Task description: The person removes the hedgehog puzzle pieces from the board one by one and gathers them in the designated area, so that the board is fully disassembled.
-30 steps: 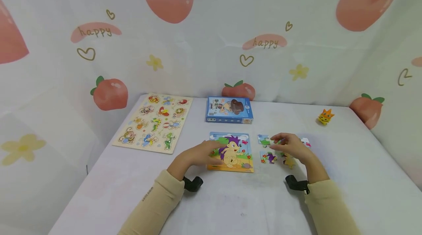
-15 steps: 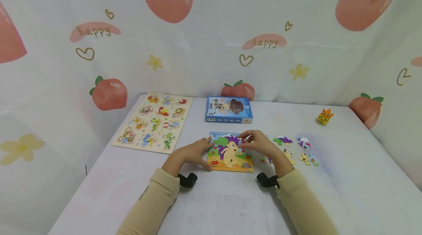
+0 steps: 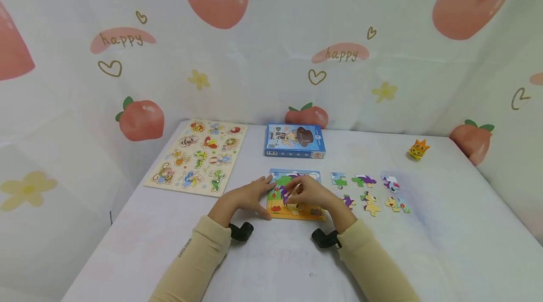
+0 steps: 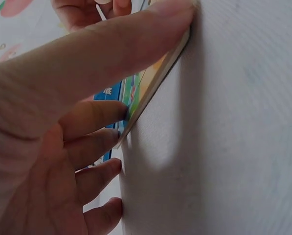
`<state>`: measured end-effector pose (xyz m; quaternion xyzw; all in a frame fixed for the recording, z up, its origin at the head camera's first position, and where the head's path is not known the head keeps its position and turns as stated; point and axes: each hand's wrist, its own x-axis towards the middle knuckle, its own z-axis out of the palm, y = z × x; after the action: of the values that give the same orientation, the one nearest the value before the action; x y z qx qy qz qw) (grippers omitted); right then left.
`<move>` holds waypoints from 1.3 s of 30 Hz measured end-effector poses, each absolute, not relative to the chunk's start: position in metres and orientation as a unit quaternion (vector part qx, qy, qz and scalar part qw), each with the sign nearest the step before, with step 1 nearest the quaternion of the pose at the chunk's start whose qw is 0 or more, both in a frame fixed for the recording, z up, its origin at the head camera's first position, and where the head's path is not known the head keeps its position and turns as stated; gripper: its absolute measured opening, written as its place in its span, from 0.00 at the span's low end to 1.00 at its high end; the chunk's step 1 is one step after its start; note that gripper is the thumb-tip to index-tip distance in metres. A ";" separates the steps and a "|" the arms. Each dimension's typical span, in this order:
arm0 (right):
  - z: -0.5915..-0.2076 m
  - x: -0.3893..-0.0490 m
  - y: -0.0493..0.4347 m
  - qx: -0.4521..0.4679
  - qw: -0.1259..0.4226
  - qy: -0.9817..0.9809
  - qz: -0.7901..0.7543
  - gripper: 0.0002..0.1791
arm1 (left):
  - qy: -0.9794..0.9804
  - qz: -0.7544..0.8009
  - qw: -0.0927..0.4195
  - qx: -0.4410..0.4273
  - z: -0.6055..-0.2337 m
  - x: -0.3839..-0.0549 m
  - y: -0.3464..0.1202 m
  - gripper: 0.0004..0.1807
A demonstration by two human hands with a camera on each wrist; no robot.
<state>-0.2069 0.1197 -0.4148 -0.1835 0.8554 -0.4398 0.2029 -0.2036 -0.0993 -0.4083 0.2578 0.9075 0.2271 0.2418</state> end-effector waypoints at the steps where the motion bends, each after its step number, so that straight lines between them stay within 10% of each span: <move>1: -0.415 -0.206 0.118 -0.181 0.207 0.855 -0.440 0.17 | 0.908 0.227 0.243 0.256 -0.408 -0.204 -0.099 0.50; 39: -0.419 -0.192 0.099 -0.172 0.221 0.826 -0.489 0.17 | 0.911 0.231 0.238 0.247 -0.409 -0.202 -0.098 0.48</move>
<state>-0.1923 0.0987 -0.4190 -0.1716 0.8264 -0.4886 0.2212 -0.2025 -0.0979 -0.4087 0.2468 0.9106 0.2306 0.2381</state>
